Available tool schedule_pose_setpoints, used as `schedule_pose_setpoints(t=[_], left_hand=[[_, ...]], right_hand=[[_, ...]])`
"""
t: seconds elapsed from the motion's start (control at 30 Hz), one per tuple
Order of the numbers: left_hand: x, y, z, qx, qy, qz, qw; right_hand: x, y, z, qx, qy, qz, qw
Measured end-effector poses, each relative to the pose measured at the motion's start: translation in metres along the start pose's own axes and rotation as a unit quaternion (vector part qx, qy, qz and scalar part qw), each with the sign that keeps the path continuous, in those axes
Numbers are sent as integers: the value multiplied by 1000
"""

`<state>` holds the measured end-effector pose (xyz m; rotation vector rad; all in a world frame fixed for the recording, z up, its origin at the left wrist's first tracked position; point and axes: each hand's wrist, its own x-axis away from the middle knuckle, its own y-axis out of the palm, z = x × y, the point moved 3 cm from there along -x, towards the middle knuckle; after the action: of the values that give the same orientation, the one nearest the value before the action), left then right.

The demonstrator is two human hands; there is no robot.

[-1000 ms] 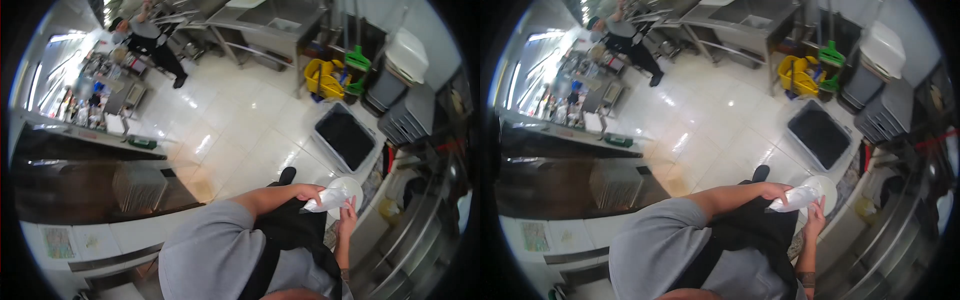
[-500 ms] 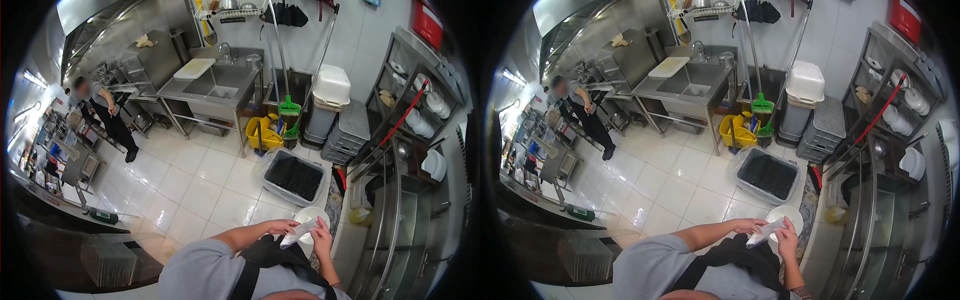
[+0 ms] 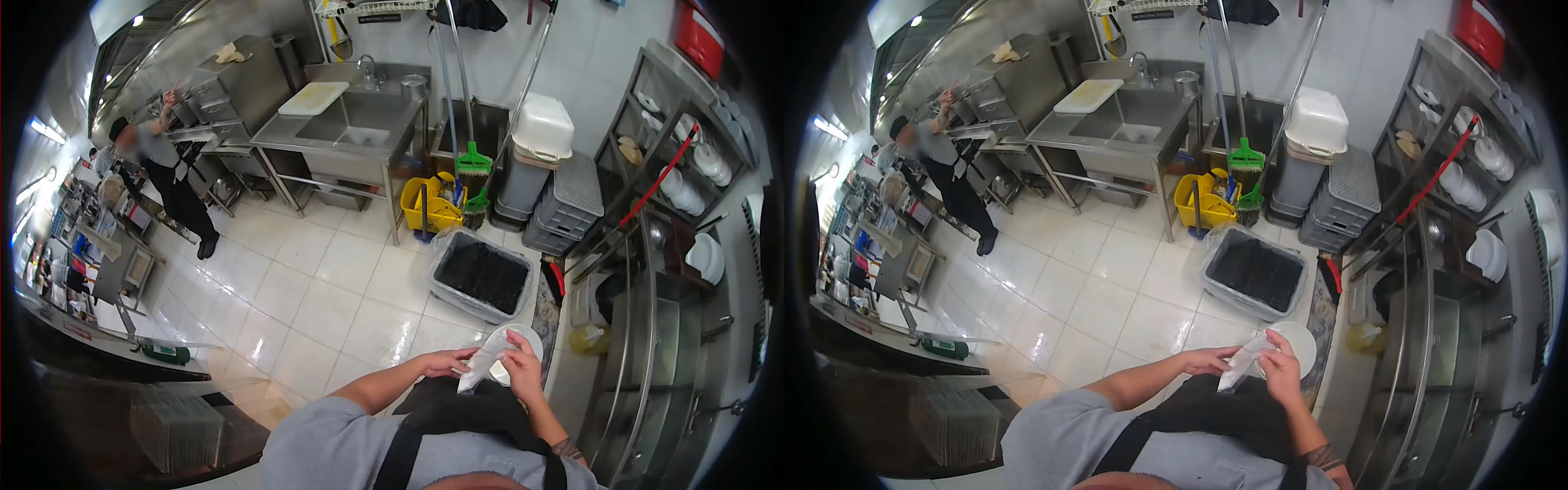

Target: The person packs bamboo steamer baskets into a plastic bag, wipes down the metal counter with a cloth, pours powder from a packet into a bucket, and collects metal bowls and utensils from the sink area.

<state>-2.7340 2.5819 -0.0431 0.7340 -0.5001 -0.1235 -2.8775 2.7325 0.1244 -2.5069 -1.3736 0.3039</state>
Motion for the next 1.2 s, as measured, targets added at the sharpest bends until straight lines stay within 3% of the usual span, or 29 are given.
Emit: schedule_pose_setpoints(t=[0.13,0.23,0.3,0.33,0.37,0.4,0.43,0.47,0.5,0.57,0.73,0.8,1.0,1.07,1.1,1.13,1.2], left_hand=[[-7,5,4,43,-16,-33,998],[-26,12,6,6,17,-57,998],[-54,13,0,-28,48,-68,996],[-58,26,12,-39,45,-60,996],[-86,12,-5,-120,104,-59,986],[-93,24,-1,-73,33,-100,992],[-104,27,0,-35,-26,-73,996],[-102,56,24,-27,8,-95,995],[-107,67,28,-16,-15,-76,997],[-126,79,20,11,-22,-80,996],[-199,72,-37,60,-50,-13,997],[-213,68,-55,89,-71,59,992],[-219,58,-56,128,-43,133,982],[-216,32,-65,32,-19,195,980],[-209,31,-49,14,19,182,983],[-199,33,-37,-6,13,228,974],[-176,22,-26,-95,-19,305,947]], right_hand=[[5,-9,0,-30,-2,1,1000],[16,-22,2,-58,11,-1,998],[19,-42,25,32,-16,-20,999],[19,-50,23,14,10,14,1000],[22,-59,26,-29,32,16,999],[22,-71,5,-33,116,4,993],[24,-79,10,-84,112,33,990],[27,-94,35,-40,17,0,999],[25,-100,44,-173,27,39,984],[27,-116,61,-293,89,80,949],[13,-159,147,-373,190,82,905],[4,-160,179,-440,257,93,855],[-16,-153,235,-376,319,-9,870],[-28,-146,222,-300,273,-30,914],[-40,-149,212,-204,207,-70,954],[-45,-150,196,-107,131,-101,980],[-53,-148,164,-81,108,-131,982]])
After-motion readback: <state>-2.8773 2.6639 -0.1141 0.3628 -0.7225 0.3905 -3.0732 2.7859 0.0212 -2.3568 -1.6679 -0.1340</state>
